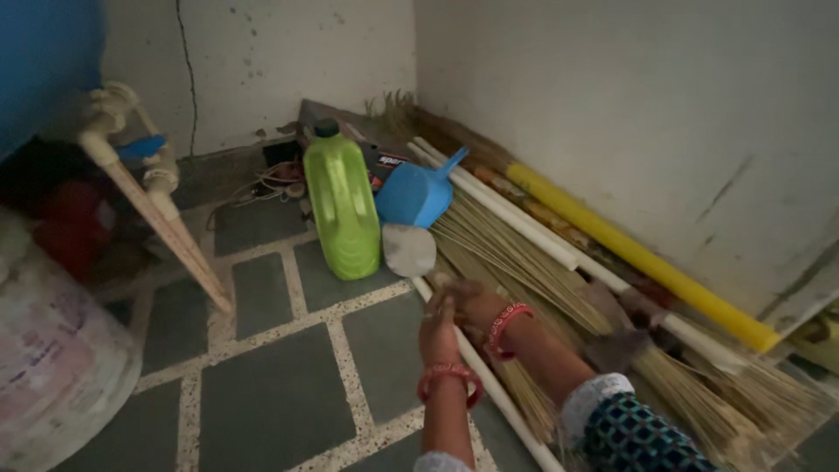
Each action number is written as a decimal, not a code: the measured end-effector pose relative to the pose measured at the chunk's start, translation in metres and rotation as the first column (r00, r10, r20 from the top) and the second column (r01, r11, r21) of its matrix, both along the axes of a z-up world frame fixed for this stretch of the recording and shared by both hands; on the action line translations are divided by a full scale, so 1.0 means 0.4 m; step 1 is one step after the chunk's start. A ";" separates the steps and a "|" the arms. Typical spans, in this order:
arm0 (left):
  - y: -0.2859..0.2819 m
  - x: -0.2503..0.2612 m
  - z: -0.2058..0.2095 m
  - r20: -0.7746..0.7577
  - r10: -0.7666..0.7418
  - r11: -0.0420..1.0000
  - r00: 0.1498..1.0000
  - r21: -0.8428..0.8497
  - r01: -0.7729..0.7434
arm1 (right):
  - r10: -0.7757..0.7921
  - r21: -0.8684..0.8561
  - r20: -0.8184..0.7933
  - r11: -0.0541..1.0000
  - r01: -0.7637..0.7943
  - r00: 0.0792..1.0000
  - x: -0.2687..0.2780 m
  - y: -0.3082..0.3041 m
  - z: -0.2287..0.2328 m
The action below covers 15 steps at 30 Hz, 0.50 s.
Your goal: The person moves a shoebox, a green jug, and a blue dustpan from a tiled floor into a storage nook, then handles a broom and a metal lid.
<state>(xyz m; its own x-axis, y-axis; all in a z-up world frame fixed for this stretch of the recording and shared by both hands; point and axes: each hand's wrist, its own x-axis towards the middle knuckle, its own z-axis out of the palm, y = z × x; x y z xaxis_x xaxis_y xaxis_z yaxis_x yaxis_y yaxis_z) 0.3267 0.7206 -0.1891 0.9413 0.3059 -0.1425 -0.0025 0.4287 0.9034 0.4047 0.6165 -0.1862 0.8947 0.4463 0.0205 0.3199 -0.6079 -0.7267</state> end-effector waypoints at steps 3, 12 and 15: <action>-0.055 -0.050 0.107 -0.060 -0.095 0.987 0.994 0.123 0.102 | -0.059 0.356 -0.410 0.909 0.219 0.910 -0.106 -0.067 0.082; -0.229 -0.116 0.263 0.081 -0.351 0.913 0.933 0.249 0.322 | 0.202 -0.077 0.384 0.979 -0.187 0.901 -0.219 -0.434 0.273; -0.303 -0.112 0.262 0.159 -0.395 0.889 0.905 0.316 0.332 | 0.524 -0.466 0.715 0.851 -0.244 0.462 -0.289 -0.552 0.342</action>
